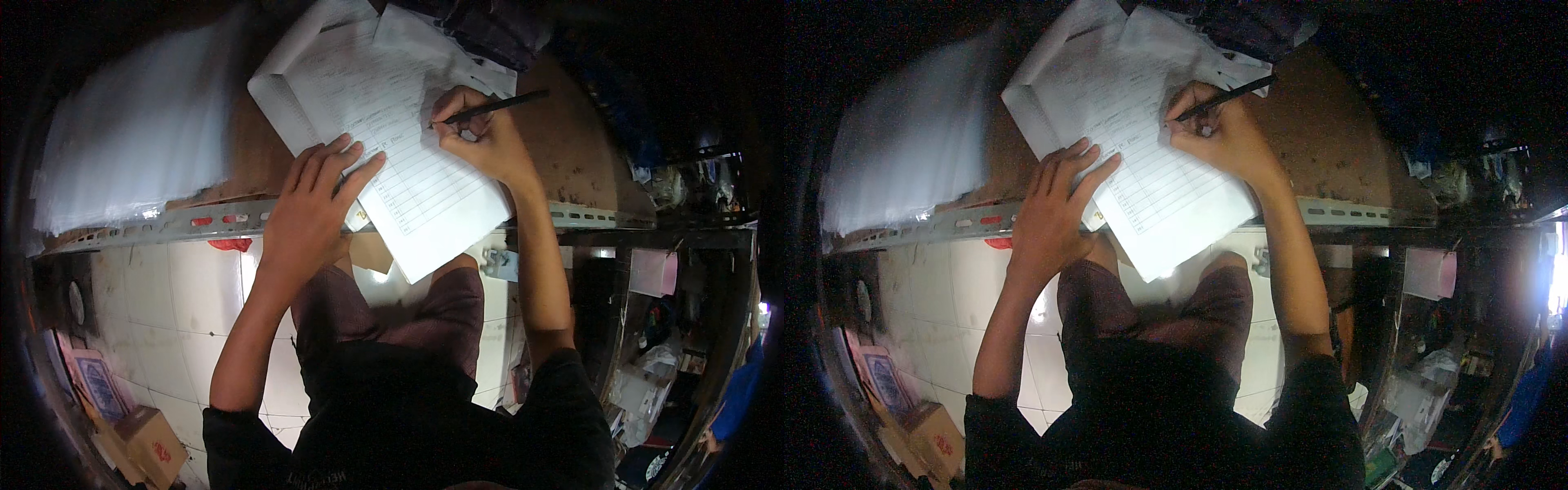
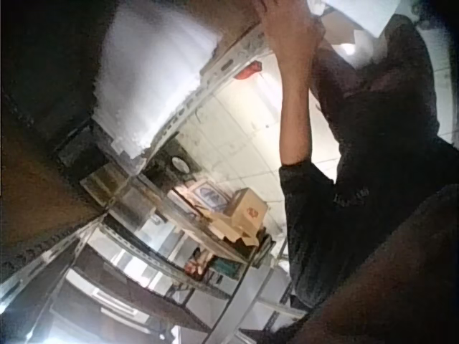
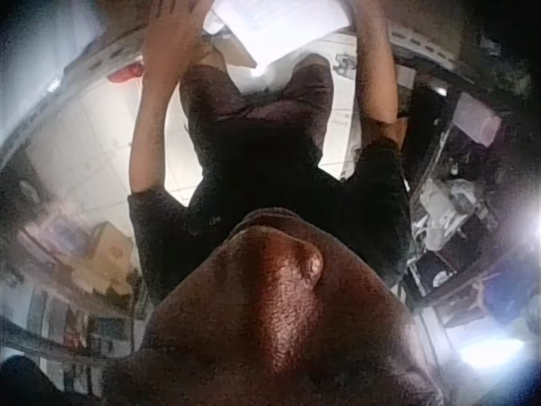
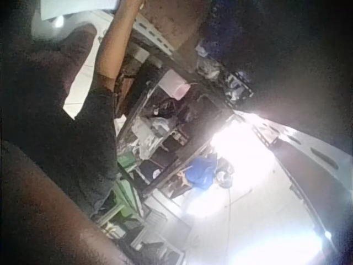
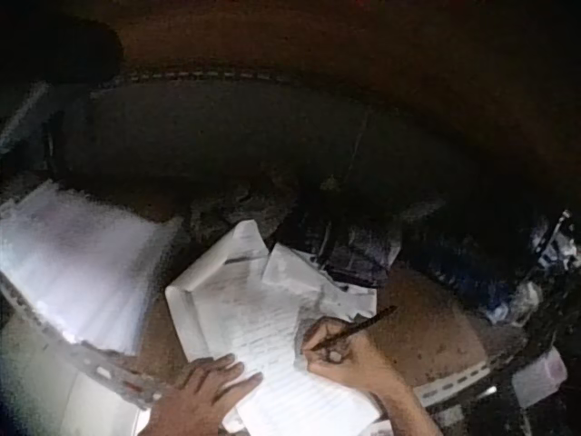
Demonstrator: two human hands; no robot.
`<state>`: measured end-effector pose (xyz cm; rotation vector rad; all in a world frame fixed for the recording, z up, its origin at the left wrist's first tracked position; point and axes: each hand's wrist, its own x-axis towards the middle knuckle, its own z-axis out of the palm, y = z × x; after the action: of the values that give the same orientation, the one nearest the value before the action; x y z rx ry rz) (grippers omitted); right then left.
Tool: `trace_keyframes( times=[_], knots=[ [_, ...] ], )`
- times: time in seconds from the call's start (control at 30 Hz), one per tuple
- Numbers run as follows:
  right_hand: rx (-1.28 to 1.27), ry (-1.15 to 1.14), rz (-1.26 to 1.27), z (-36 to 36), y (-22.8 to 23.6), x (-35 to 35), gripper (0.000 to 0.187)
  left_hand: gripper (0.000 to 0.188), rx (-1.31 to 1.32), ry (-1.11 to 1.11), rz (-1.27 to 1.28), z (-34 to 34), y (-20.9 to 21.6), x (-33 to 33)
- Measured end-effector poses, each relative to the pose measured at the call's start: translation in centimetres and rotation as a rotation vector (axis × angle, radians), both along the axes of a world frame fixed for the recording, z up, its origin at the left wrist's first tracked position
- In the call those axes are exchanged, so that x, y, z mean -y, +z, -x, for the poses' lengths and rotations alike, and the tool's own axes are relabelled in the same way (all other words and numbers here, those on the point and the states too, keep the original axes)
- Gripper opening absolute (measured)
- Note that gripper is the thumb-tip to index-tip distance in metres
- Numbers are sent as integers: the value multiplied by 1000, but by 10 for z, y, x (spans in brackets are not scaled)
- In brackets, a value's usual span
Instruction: The person retrieves a notebook and pen from a shelf, writes on the notebook, then places it back. They then pick up a stack of white plastic bags, separate them, and place them on a workbench.
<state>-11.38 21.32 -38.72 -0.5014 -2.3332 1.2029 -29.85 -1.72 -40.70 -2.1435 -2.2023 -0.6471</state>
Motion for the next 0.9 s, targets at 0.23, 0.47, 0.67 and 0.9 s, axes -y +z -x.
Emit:
trace_keyframes(
  times=[0.23, 0.47, 0.67, 0.9],
  knots=[
    [-61, -32, -27, 3, -8, 3, 21, 109, 1, -3, -2, -1, -2, 1],
    [-24, -39, -90, 4, -5, 7, 17, 109, 0, -5, -12, -1, -1, 1],
    [-59, -38, -111, 5, -7, 6, 16, 108, 14, -2, -9, -2, -1, 0],
    [20, -64, -110, 6, 0, 11, 17, 100, 25, -9, -6, -1, 1, 1]
  ],
)
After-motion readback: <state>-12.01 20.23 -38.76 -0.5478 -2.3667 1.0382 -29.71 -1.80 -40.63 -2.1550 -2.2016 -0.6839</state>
